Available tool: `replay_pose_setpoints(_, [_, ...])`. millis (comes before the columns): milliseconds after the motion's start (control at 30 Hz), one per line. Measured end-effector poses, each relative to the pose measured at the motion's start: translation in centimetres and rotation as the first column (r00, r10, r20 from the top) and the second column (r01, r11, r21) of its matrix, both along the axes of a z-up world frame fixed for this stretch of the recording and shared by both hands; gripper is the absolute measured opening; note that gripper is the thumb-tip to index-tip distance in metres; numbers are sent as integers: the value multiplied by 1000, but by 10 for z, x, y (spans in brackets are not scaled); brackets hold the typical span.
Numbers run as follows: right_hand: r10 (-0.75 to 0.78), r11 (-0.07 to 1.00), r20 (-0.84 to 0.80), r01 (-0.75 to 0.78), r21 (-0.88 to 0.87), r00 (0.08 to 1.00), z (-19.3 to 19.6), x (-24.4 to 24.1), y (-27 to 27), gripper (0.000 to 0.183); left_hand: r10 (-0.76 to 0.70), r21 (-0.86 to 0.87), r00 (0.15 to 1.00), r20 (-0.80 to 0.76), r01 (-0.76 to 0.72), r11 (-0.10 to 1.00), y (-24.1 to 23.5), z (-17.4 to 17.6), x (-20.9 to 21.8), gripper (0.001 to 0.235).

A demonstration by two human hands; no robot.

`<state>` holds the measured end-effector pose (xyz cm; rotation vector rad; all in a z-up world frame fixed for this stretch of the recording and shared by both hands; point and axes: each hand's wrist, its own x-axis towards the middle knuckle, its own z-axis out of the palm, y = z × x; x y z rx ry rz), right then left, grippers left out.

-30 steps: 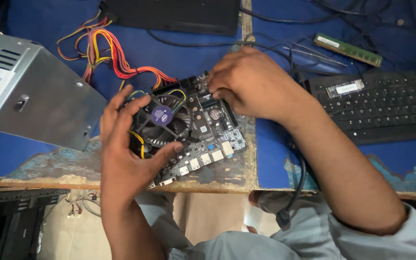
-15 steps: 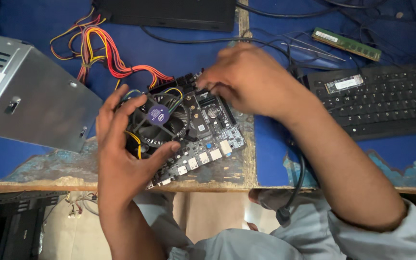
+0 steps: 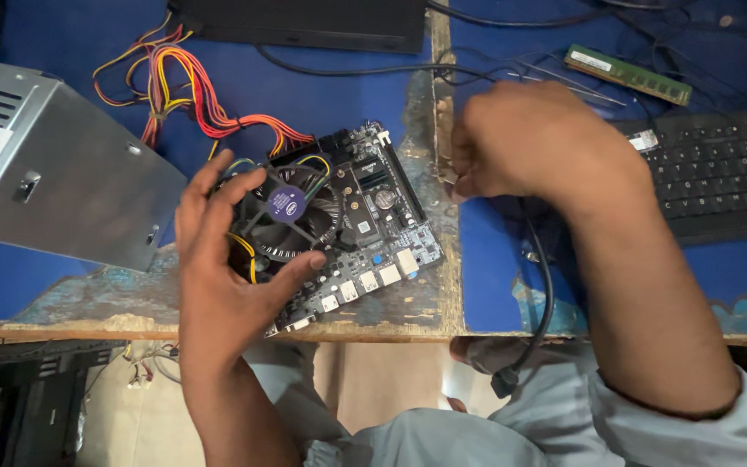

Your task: The person works on a computer motherboard placed on a blue workbench. They repeatedly press and release a small white plastic connector near the top edge of the board, then adjust the CPU fan and its wires. A power supply unit, keyboard, and RAM stick are visible nearby.

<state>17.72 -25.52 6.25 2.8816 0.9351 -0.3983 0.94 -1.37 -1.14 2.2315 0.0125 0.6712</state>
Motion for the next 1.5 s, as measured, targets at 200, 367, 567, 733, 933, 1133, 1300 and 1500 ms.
replay_pose_setpoints(200, [105,989,-3,-104,103,995,-10,2,2,24,3,-5,1000,-9,-3,1000,-1,0,0,86])
replay_pose_setpoints(367, [203,962,35,-206,177,978,-6,-3,6,30,-3,-5,1000,-7,3,1000,0,0,0,86])
replay_pose_setpoints(567, [198,955,-163,-153,253,967,0,-6,10,30,-7,-7,1000,-1,7,1000,0,0,0,85])
replay_pose_setpoints(733, [127,979,-305,-71,189,944,0,-6,12,30,-7,-12,1000,-5,7,1000,0,0,-1,85])
replay_pose_setpoints(933, [142,970,-364,-57,235,920,4,-5,11,31,-1,-2,1000,-9,1,1000,0,0,-1,86])
replay_pose_setpoints(1133, [184,966,-222,-134,222,957,1,-11,18,44,-6,0,1000,-4,6,1000,0,0,-1,87])
replay_pose_setpoints(1300, [256,941,-201,-196,277,946,-2,-13,18,40,-14,1,1000,-7,14,1000,0,0,-1,86])
replay_pose_setpoints(1500, [260,938,-265,-178,296,929,-6,-11,16,37,0,23,1000,-9,0,1000,-1,0,-1,86])
